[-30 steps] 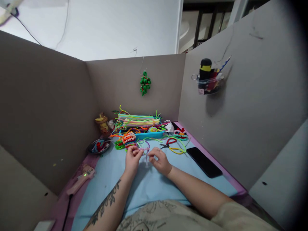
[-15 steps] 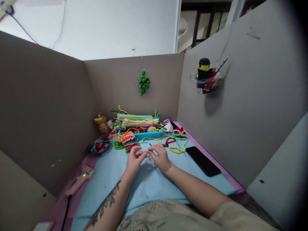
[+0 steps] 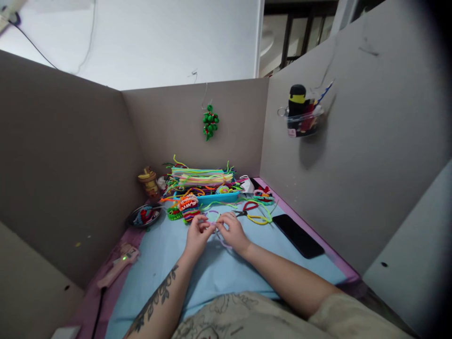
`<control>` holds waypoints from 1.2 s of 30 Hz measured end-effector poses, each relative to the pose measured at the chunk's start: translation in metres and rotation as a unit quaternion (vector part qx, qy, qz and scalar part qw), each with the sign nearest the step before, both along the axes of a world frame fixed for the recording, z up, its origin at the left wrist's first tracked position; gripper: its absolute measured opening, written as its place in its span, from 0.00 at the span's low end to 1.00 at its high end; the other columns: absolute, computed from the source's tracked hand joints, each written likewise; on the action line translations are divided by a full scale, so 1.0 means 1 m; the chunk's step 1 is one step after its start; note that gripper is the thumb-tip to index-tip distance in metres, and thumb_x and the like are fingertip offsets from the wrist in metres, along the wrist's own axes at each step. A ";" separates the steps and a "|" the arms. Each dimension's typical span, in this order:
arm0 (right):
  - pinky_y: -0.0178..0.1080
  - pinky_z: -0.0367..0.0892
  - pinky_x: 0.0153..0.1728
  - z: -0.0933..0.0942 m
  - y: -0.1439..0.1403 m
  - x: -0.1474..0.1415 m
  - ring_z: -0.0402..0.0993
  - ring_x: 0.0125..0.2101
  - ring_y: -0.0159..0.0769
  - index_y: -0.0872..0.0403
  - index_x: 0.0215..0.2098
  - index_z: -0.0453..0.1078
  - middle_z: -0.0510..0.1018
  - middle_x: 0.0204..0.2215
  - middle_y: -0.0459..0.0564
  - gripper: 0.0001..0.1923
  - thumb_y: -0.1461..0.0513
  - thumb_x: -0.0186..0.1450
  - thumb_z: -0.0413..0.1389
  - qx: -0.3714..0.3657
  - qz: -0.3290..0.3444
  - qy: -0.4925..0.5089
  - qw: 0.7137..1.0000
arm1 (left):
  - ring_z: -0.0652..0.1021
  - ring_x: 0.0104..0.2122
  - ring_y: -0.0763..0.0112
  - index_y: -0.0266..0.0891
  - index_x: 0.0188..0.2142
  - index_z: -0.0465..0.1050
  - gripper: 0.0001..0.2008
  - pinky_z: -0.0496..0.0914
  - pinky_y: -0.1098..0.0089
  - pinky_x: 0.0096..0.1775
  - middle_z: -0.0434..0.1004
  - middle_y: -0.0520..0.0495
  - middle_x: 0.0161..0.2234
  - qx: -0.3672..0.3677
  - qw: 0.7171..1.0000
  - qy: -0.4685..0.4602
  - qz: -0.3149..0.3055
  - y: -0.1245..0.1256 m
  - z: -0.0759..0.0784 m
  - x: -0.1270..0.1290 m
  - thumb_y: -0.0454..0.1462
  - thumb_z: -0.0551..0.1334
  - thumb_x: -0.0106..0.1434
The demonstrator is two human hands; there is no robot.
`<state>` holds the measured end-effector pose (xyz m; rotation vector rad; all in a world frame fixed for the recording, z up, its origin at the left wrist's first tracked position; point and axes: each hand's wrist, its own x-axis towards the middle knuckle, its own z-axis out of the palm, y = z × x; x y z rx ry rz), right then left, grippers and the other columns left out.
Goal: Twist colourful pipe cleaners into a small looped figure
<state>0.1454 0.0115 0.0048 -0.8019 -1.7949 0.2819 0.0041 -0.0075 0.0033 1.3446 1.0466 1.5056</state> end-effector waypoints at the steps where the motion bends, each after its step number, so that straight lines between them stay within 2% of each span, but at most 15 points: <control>1: 0.40 0.60 0.38 0.000 0.000 0.000 0.65 0.34 0.36 0.54 0.25 0.67 0.71 0.26 0.47 0.05 0.67 0.59 0.52 -0.002 -0.001 -0.008 1.000 | 0.73 0.24 0.76 0.39 0.36 0.59 0.19 0.66 0.75 0.29 0.69 0.55 0.23 0.001 1.000 0.006 0.001 0.000 0.000 0.000 0.38 0.67 0.48; 8: 0.41 0.61 0.39 0.003 0.002 0.002 0.64 0.35 0.37 0.53 0.28 0.69 0.72 0.28 0.48 0.05 0.67 0.59 0.52 -0.005 0.022 -0.002 1.000 | 0.73 0.23 0.76 0.39 0.35 0.59 0.19 0.65 0.75 0.28 0.69 0.56 0.22 -0.007 1.000 -0.008 0.005 0.002 0.001 0.001 0.39 0.67 0.46; 11: 0.41 0.62 0.41 0.005 0.002 0.004 0.65 0.38 0.37 0.52 0.36 0.70 0.71 0.33 0.50 0.12 0.70 0.59 0.49 -0.004 0.033 0.015 0.999 | 0.72 0.22 0.78 0.39 0.34 0.59 0.19 0.65 0.76 0.27 0.69 0.57 0.21 -0.006 0.999 -0.038 0.037 0.004 0.004 0.000 0.39 0.67 0.47; 14: 0.42 0.62 0.42 0.005 0.000 0.005 0.64 0.40 0.38 0.52 0.41 0.68 0.69 0.36 0.50 0.18 0.72 0.55 0.49 -0.002 0.061 -0.013 0.998 | 0.70 0.19 0.80 0.39 0.33 0.59 0.18 0.62 0.78 0.24 0.68 0.58 0.20 -0.020 0.996 -0.056 0.072 0.005 0.008 -0.002 0.40 0.66 0.48; 19: 0.40 0.65 0.38 0.001 -0.006 0.003 0.68 0.33 0.35 0.52 0.33 0.69 0.73 0.28 0.48 0.08 0.68 0.58 0.52 0.028 0.145 -0.078 0.986 | 0.72 0.21 0.77 0.39 0.32 0.58 0.18 0.63 0.77 0.26 0.69 0.56 0.20 -0.009 0.994 -0.058 0.090 0.006 0.010 -0.007 0.40 0.66 0.48; 25: 0.39 0.68 0.35 0.006 -0.010 0.003 0.71 0.32 0.33 0.51 0.34 0.69 0.76 0.28 0.49 0.07 0.67 0.60 0.51 0.096 0.206 -0.041 0.973 | 0.74 0.25 0.74 0.39 0.33 0.61 0.16 0.65 0.75 0.27 0.69 0.54 0.25 0.044 0.989 0.053 0.128 0.007 0.003 -0.009 0.41 0.65 0.49; 28: 0.39 0.68 0.34 0.008 -0.009 0.005 0.72 0.31 0.33 0.51 0.34 0.70 0.76 0.27 0.49 0.06 0.66 0.60 0.52 0.090 0.196 -0.005 0.976 | 0.74 0.26 0.73 0.39 0.33 0.62 0.16 0.66 0.74 0.27 0.69 0.53 0.26 0.042 0.990 0.065 0.120 0.007 0.002 -0.009 0.41 0.65 0.49; 32: 0.39 0.67 0.36 0.009 -0.007 0.005 0.70 0.33 0.34 0.52 0.36 0.70 0.75 0.29 0.49 0.07 0.64 0.60 0.53 0.031 0.159 0.011 0.987 | 0.74 0.25 0.73 0.39 0.33 0.61 0.18 0.66 0.74 0.27 0.70 0.54 0.24 0.015 0.995 0.015 0.102 0.010 0.003 -0.010 0.41 0.66 0.47; 36: 0.41 0.64 0.40 0.007 -0.002 0.004 0.67 0.39 0.37 0.53 0.46 0.64 0.71 0.38 0.51 0.21 0.65 0.54 0.58 -0.003 0.116 -0.027 0.993 | 0.75 0.25 0.74 0.39 0.36 0.60 0.21 0.68 0.73 0.31 0.71 0.55 0.23 -0.011 0.997 -0.046 0.062 0.011 0.005 -0.010 0.39 0.67 0.46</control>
